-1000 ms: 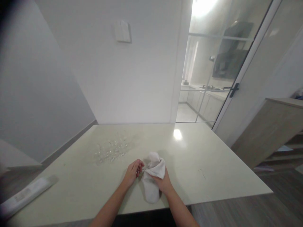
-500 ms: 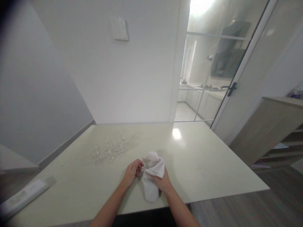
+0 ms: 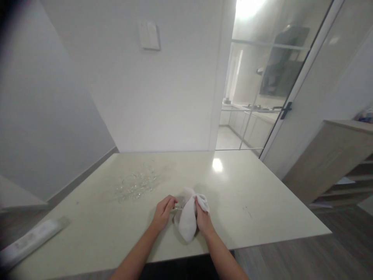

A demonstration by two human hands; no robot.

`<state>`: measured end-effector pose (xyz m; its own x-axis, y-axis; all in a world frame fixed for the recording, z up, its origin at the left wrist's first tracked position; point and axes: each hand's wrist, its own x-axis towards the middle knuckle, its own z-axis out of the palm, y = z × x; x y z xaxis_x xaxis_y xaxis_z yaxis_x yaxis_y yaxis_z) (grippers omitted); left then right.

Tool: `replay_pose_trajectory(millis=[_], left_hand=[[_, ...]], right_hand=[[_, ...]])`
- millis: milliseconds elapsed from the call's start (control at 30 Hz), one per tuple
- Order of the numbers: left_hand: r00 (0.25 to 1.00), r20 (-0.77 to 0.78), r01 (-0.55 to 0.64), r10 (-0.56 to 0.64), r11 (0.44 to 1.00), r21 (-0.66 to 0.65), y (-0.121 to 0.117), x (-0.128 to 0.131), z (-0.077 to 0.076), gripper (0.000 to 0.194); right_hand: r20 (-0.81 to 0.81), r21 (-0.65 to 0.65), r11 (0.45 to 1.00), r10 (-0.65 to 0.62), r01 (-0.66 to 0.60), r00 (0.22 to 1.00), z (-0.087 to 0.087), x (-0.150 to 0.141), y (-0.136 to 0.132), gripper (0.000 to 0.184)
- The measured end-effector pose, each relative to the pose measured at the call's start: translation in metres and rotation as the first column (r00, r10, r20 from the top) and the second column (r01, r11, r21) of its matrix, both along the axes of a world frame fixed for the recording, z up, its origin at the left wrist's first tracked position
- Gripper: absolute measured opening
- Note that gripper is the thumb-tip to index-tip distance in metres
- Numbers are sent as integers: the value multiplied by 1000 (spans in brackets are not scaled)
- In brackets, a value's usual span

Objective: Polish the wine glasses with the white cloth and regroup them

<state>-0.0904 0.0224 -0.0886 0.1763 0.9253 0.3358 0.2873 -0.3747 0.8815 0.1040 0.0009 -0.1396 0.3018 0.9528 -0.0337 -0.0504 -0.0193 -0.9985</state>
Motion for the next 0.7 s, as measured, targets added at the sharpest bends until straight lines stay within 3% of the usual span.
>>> replay_pose_trajectory(millis=[67,100,200,267,400,533,633,700], left_hand=[[995,86,-50,56,996,-78,4,1,-2,47],[987,131,-77,93,989,-123,6,1,-4,50],[958,226,-121,176,964,-238,11,3,-7,58],[949,253,-118,187,956,-267,12,3,-7,60],[962,246,-86,121,985,-150,6,2,-4,49],[995,84,-64,60,997,39,-3,2,1,33],[998,21,-53,53,998,19,-4,4,1,36],[996,55,-65,67,997,-31,-2,4,-1,41]], right_hand=[[-11,-104,994,-13,12,1000,9,-4,-4,61],[-27,-89,996,28,-31,999,14,-6,-6,61],[-35,82,979,190,-187,981,26,-12,-14,64],[-19,147,964,228,-223,973,30,-14,-16,63],[-90,83,988,135,-127,987,28,-12,-12,57],[-116,-58,998,27,-34,993,23,-6,-5,54],[-75,-100,995,14,-21,997,21,-4,-6,51],[-70,-69,993,92,-97,993,22,-6,-9,49]])
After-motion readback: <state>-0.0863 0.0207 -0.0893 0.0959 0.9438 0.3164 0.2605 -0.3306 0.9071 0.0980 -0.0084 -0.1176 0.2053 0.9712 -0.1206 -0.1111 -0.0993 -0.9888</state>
